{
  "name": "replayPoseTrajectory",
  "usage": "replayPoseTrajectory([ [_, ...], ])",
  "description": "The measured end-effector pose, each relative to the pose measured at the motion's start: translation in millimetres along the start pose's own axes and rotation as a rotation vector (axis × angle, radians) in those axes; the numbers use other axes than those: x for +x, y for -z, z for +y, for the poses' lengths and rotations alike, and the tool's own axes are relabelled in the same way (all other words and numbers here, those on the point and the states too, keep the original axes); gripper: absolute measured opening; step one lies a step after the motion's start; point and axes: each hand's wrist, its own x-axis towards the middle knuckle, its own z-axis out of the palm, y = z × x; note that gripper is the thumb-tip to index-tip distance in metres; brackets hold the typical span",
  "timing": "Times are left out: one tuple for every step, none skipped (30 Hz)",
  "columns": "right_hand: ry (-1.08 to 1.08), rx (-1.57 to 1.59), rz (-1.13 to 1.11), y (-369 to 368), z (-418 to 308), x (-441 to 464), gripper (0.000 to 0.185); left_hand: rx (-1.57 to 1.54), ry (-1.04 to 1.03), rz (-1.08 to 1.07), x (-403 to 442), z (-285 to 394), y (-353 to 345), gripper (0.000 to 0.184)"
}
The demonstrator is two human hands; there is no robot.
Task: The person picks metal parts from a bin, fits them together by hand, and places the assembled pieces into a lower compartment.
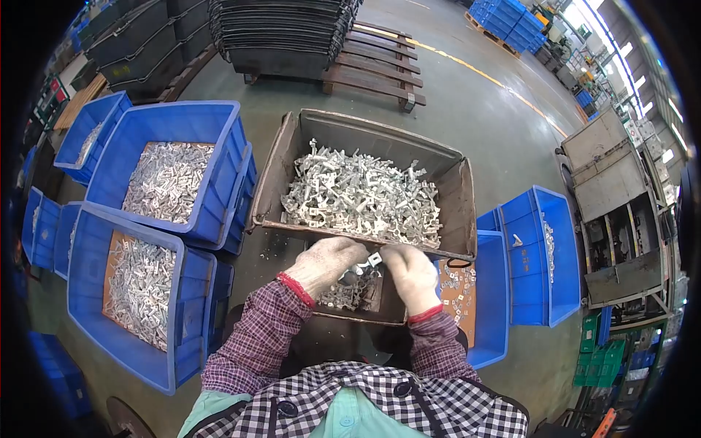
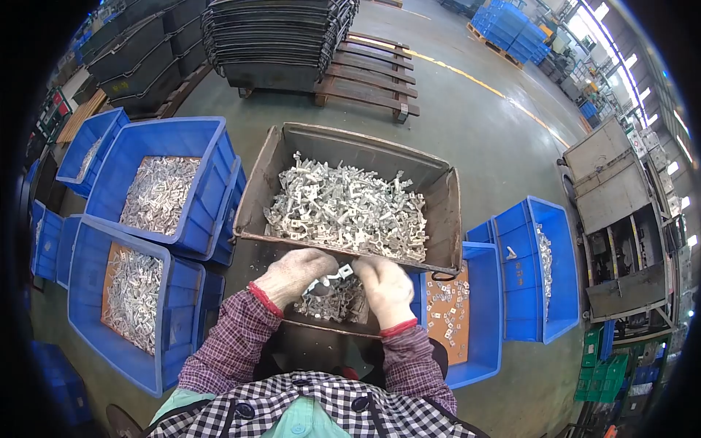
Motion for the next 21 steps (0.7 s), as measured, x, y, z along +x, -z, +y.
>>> replayPoseTrajectory([
  [-0.222,-0.170,-0.220,10.0,-14.4,11.7,0.028,-0.046,0.009,0.001,-3.8,4.4,1.8,0.028],
  [-0.204,-0.094,-0.171,8.9,-11.0,8.8,0.030,-0.092,0.017,0.002,-5.6,6.1,2.9,0.027],
  [-0.188,-0.019,-0.123,8.5,-7.2,3.0,0.033,-0.010,-0.087,-0.013,-2.0,-1.5,1.0,0.027],
  [-0.172,0.055,-0.074,8.1,-4.5,-2.1,0.036,0.055,-0.136,-0.014,3.3,-6.7,-0.6,0.027],
  [-0.157,0.070,-0.031,8.3,-2.3,-6.3,0.037,0.120,-0.185,-0.015,8.0,-11.6,-1.9,0.027],
  [-0.260,0.280,-0.098,7.4,-3.0,-6.7,0.038,0.185,-0.235,-0.015,9.4,-12.0,-2.7,0.027],
  [-0.363,0.489,-0.163,5.2,-4.6,-6.1,0.039,0.127,-0.283,-0.063,8.2,-12.4,-3.6,0.027],
  [-0.464,0.700,-0.229,3.9,-6.0,-5.1,0.040,0.082,-0.258,-0.073,8.3,-12.4,-3.6,0.028],
  [-0.616,0.881,-0.359,6.5,-9.3,-2.9,0.044,0.038,-0.232,-0.083,8.5,-12.6,-3.4,0.029],
  [-0.619,0.965,-0.313,-7.2,-0.4,-6.4,0.043,-0.007,-0.206,-0.093,8.8,-13.0,-3.2,0.030],
  [-0.620,1.048,-0.267,-31.2,15.6,-12.0,0.042,-0.026,-0.239,-0.118,10.5,-16.5,-4.9,0.032],
  [-0.692,1.159,-0.280,-26.9,11.9,-8.2,0.040,-0.012,-0.218,-0.097,10.7,-16.1,-5.8,0.033],
  [-0.770,1.269,-0.286,-22.3,7.8,-4.2,0.038,0.000,-0.199,-0.076,11.0,-14.9,-7.2,0.034],
  [-0.852,1.372,-0.286,-17.7,3.5,-0.2,0.038,0.012,-0.179,-0.054,11.4,-13.9,-8.6,0.034],
  [-0.825,1.263,-0.216,-17.8,0.4,2.7,0.037,-0.159,-0.129,-0.048,12.1,-13.1,-9.1,0.035],
  [-0.795,1.152,-0.148,-18.3,-0.8,4.1,0.037,-0.330,-0.079,-0.042,13.2,-12.0,-9.4,0.035],
  [-0.819,1.291,-0.131,-17.4,4.3,4.1,0.037,-0.501,-0.027,-0.035,14.1,-11.2,-9.6,0.037],
  [-0.844,1.358,-0.103,-15.8,4.8,4.8,0.037,-0.671,0.025,-0.028,14.6,-11.0,-9.7,0.038],
  [-0.868,1.425,-0.075,-14.1,4.3,5.8,0.037,-0.772,-0.030,-0.077,25.8,-23.9,-8.1,0.042],
  [-0.891,1.492,-0.046,-12.3,5.0,5.9,0.038,-0.852,-0.021,-0.078,28.4,-31.0,-9.5,0.043],
  [-0.882,1.618,-0.131,-8.7,8.2,4.2,0.038,-0.933,-0.012,-0.079,26.9,-30.2,-9.7,0.043],
])
